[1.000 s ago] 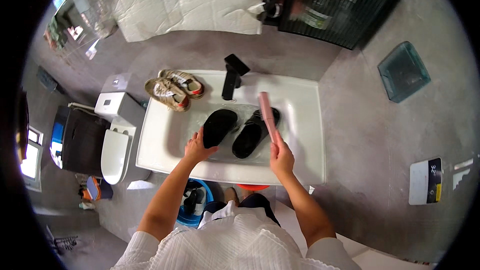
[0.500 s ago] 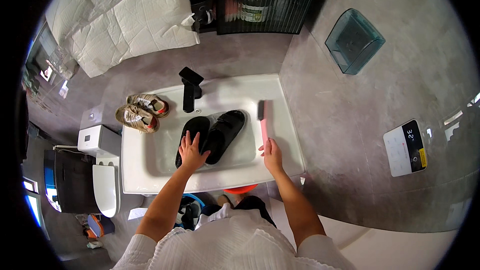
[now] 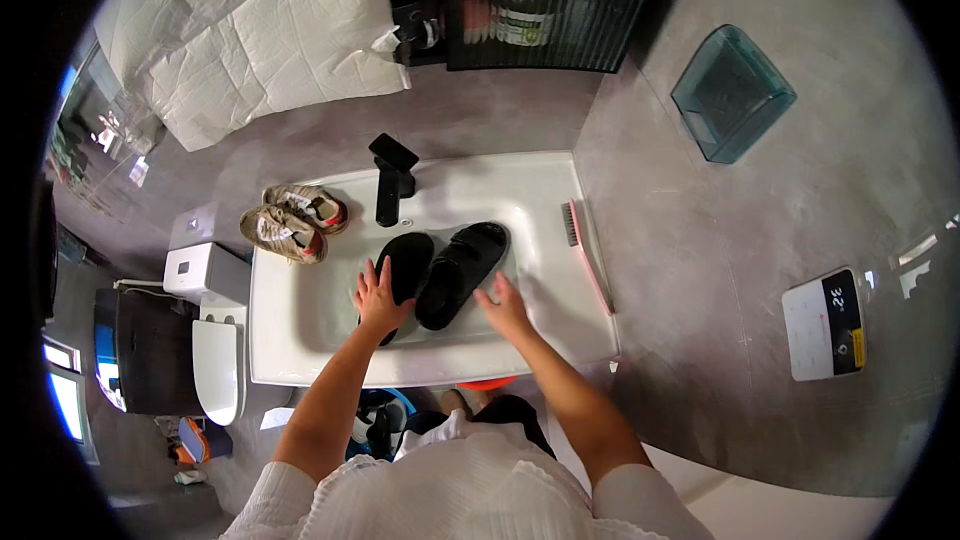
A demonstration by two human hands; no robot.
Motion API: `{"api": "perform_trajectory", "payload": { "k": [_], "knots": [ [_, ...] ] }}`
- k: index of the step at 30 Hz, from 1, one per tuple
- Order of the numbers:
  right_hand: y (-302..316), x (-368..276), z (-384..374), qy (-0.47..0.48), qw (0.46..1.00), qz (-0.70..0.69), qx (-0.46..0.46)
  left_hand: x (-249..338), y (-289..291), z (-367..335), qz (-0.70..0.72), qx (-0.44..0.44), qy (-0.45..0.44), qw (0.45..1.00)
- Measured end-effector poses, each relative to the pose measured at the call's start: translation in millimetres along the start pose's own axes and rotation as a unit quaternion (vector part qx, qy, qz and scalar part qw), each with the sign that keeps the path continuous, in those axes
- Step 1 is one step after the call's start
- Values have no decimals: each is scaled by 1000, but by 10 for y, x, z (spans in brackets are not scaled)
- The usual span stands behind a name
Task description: The person scrubs black sandals and white slides with a pink brush in a bathroom sink filled with water. They rinse the footwear and place them into a blue basin on the floor. The person then washes a pair of beige sneakers in the sink using the same brush.
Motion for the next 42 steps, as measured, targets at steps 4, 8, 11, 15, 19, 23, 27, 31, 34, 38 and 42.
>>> {"api": "perform_trajectory", "payload": {
  "k": [4,8,11,15,19,23,27,31,34,38,42],
  "knots": [
    [-727,-61,-68,-322,872,-352,-111,-193,0,59,-18,-108,44,993],
    [-800,-36,-141,-216,926,-305,-42,-253,197,72,-37,-62,-13,997],
    [-581,-174,-160,-54,997,-34,44,-408,272,104,-78,-9,-99,992],
    [-295,-499,10,165,966,195,26,-499,326,164,-95,8,-96,991],
    [-268,-591,117,201,880,408,-139,-487,347,193,-96,-31,-31,994],
    [-333,-574,104,192,887,358,-219,-399,349,107,-41,-114,135,983],
    [-513,-496,-37,202,886,343,-238,-340,233,88,-12,-137,212,968],
    [-625,-509,-50,198,891,339,-227,-359,5,105,-45,-79,226,970],
    [-690,-570,-52,169,883,379,-219,-367,-82,85,-19,-80,232,969],
    [-866,-563,-127,132,867,431,-210,-357,-80,66,-11,-102,234,967],
    [-857,-554,-149,136,884,406,-191,-444,-59,53,53,-106,242,963]
  ]
}}
Point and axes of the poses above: each hand's wrist, its own z-axis away from the middle knuckle, its own y-axis out of the back of the hand, x = y × z, the point moved 4 cm from there along -z, towards the middle knuckle, and after that the axes turned 2 degrees about -y, right-handed, at the moved point
